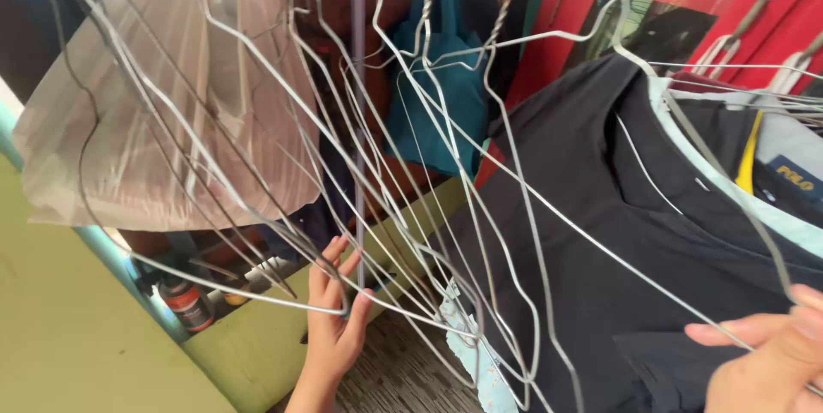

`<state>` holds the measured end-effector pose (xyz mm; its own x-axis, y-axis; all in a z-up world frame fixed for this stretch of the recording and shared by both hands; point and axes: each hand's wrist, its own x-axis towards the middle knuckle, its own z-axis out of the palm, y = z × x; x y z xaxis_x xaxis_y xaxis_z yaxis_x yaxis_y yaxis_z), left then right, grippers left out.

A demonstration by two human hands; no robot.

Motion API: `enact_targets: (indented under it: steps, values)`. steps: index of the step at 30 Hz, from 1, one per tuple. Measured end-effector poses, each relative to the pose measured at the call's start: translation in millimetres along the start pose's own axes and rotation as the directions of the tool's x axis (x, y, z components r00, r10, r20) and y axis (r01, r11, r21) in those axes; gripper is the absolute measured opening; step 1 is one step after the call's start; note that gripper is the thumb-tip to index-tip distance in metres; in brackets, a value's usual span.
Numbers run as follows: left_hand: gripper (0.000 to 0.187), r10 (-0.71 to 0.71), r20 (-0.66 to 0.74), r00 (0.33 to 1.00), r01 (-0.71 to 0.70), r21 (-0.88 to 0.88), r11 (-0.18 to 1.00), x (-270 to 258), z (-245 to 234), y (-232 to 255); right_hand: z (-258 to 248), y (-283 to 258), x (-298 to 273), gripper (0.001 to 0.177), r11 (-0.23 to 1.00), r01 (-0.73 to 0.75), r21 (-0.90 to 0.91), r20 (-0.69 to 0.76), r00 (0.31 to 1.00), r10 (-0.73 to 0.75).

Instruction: The person removes multiple shirts and a pair of shorts from wire hangers on a clothing rack and places them onto a pile on the floor. The items include a teal t-shirt, a black polo shirt, patterned shorts, a black and yellow shirt, a grey polo, a white graphic tee, a black polo with red trim, a dark blue shirt, and a white long-sleeve shirt.

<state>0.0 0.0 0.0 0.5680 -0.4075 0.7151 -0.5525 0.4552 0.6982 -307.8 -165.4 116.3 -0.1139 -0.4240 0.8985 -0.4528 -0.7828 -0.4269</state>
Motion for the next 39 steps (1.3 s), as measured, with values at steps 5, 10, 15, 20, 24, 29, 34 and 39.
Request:
enact_targets:
  steps: [5, 10, 15, 20, 24, 29, 34, 39]
  values:
    - [0.047, 0.08, -0.045, 0.996, -0.066, 0.249, 0.966, -1.5, -18.1, -4.8, 18.6, -20.1, -12.8, 0.041, 0.987, -0.066, 0.15, 0.006, 0.998, 0.066]
    - [0.048, 0.119, -0.062, 0.991, -0.098, 0.266, 0.959, -0.7, -23.1, -9.3, 11.9, -90.8, -14.4, 0.031, 0.976, -0.161, 0.15, 0.213, 0.969, 0.127]
    - [0.046, 0.133, -0.029, 0.991, -0.121, 0.264, 0.957, -4.6, -19.1, -8.7, 17.2, -80.4, -17.6, 0.021, 0.981, 0.177, 0.084, 0.109, 0.977, -0.185]
    - [0.045, 0.178, 0.001, 0.984, -0.174, 0.196, 0.965, -6.1, -1.1, -16.3, 18.5, -34.9, -20.1, 0.064, 0.922, 0.236, 0.307, 0.136, 0.948, -0.288]
    - [0.043, 0.125, 0.046, 0.991, -0.131, 0.174, 0.976, -12.4, 18.7, -24.9, -14.1, -2.7, 3.9, 0.054, 0.938, 0.311, 0.154, -0.019, 0.95, -0.312]
    - [0.049, 0.216, 0.097, 0.971, -0.232, 0.199, 0.952, -4.0, 45.7, -25.9, -61.0, 32.3, 48.8, 0.02, 0.871, 0.424, -0.248, 0.123, 0.905, -0.406]
    - [0.048, 0.145, 0.137, 0.98, -0.173, 0.217, 0.961, -9.7, 68.7, -37.0, -76.3, 53.7, 63.5, 0.023, 0.822, 0.388, -0.417, 0.219, 0.92, -0.324]
    - [0.051, 0.057, 0.181, 0.982, -0.092, 0.193, 0.977, -3.2, 88.0, -22.6, -72.8, 70.9, 71.6, 0.036, 0.753, 0.371, -0.543, 0.267, 0.927, -0.264]
